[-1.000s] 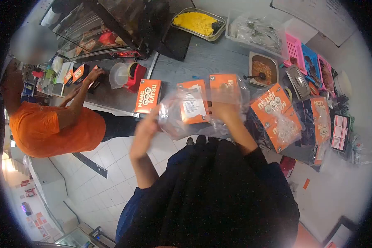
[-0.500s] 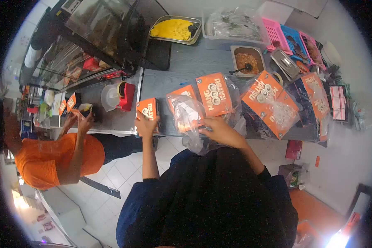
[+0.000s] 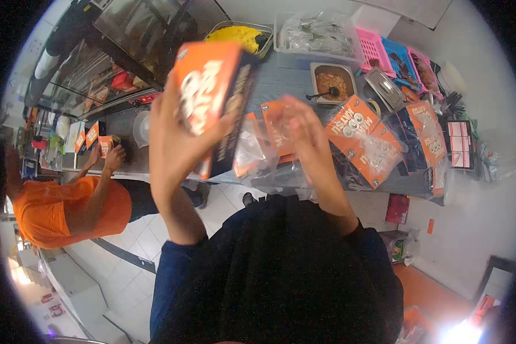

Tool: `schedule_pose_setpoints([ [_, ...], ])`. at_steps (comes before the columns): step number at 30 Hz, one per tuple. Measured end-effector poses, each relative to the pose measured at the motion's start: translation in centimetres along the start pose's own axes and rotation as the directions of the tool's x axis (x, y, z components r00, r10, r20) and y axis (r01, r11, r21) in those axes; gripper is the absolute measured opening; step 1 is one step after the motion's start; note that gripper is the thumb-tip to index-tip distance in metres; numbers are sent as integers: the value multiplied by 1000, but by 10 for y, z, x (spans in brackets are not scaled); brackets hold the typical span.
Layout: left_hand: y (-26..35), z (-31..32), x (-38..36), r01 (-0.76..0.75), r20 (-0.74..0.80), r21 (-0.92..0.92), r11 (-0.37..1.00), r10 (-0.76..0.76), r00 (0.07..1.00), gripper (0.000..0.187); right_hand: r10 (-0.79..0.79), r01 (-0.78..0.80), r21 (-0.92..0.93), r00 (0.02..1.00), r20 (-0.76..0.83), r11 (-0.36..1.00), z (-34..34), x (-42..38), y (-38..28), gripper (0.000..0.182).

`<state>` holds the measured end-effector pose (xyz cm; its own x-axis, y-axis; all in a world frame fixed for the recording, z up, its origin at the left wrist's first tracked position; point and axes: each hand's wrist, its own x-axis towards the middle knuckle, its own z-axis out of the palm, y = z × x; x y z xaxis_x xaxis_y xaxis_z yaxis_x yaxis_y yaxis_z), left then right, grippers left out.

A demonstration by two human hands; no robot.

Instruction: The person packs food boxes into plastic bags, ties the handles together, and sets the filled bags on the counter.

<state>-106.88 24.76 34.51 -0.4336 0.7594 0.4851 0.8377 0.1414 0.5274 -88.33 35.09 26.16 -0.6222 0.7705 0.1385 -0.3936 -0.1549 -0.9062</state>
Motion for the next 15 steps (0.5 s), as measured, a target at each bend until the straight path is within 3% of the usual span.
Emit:
schedule_pose_setpoints([
  [2, 41, 16, 11, -23, 19, 9, 1000, 23, 1000, 100, -147, 142, 102, 988, 47, 985, 5, 6, -13, 83],
  [3, 63, 27, 11, -38, 70, 41, 998, 35, 997, 103, -41, 38, 157, 999, 17, 987, 2, 1, -24, 101],
  [4, 82, 39, 10, -56, 120, 72, 996, 48, 992, 105, -101, 112, 314, 994, -53, 943, 4, -2, -31, 84],
  [6, 98, 74, -4, -217, 67, 13, 976, 216, 974, 108, -48, 79, 86, 947, -317, 993, -17, -1, -34, 63],
  [7, 98, 87, -12, -295, 35, -13, 955, 295, 955, 109, -29, 86, 155, 942, -335, 984, -28, -4, -36, 58],
  [10, 90, 92, -52, -371, 154, -227, 901, 409, 899, 104, 60, 49, 281, 929, -366, 958, -68, -22, -39, 49],
  [13, 49, 105, -95, -308, 271, -11, 951, 300, 915, 95, 127, -31, 234, 905, -406, 972, -113, -40, -32, 49],
  [15, 3, 136, -116, -201, 48, 77, 977, 197, 979, 86, 114, -52, 150, 888, -446, 987, -128, -47, -27, 49],
])
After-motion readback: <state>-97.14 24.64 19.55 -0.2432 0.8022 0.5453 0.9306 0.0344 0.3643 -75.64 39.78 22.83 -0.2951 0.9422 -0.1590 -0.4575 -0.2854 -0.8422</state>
